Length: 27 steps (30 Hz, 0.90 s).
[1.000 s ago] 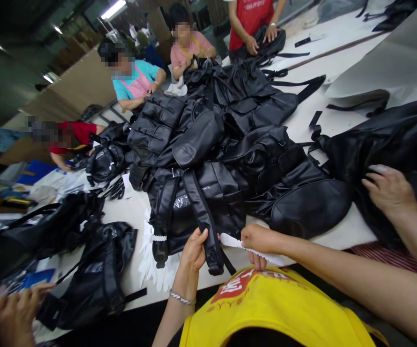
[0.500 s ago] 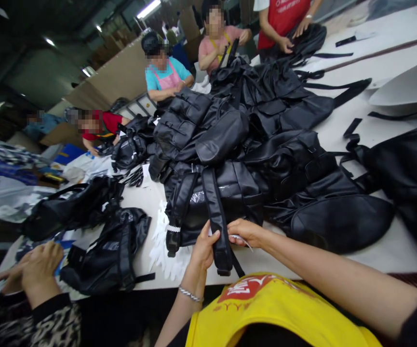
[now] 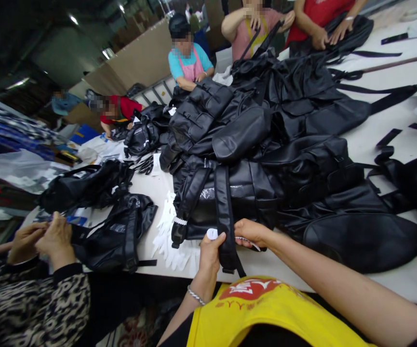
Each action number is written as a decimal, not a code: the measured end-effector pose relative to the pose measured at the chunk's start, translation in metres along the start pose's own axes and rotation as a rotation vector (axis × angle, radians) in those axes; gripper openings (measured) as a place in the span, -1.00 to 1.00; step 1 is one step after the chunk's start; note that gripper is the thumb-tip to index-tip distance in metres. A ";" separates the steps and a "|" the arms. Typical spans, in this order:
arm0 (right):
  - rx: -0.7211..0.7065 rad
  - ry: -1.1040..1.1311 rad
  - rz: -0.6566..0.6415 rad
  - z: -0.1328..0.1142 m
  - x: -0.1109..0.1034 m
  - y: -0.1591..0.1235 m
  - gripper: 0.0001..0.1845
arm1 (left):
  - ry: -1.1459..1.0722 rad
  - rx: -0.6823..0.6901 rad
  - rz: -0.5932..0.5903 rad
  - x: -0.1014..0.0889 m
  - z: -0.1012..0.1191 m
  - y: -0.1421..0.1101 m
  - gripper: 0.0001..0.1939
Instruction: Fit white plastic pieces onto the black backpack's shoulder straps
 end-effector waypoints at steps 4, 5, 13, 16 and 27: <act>-0.047 -0.370 0.090 -0.006 -0.005 -0.020 -0.90 | 0.121 0.100 0.101 -0.013 0.000 0.008 -0.65; -0.098 -0.463 0.132 -0.010 -0.006 -0.026 -0.89 | 0.151 0.114 0.110 -0.014 -0.001 0.010 -0.67; -0.188 -0.412 0.009 -0.029 0.023 -0.006 -0.92 | 0.377 0.219 0.109 -0.012 -0.008 0.014 -0.77; -0.082 -0.111 -0.077 -0.025 0.027 0.016 -0.91 | 0.404 0.251 0.127 -0.020 -0.005 0.014 -0.83; 0.040 -0.176 0.093 -0.013 0.032 0.044 -0.92 | 0.447 0.350 0.150 -0.040 0.005 0.004 -0.66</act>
Point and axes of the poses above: each hand's wrist, its own y-axis towards the middle knuckle, its own x-axis out of the palm, z = x × y, the point moved 6 cm from there along y, towards the middle knuckle, and after that the axes turned 11 degrees about -x, right-handed, at the moved point
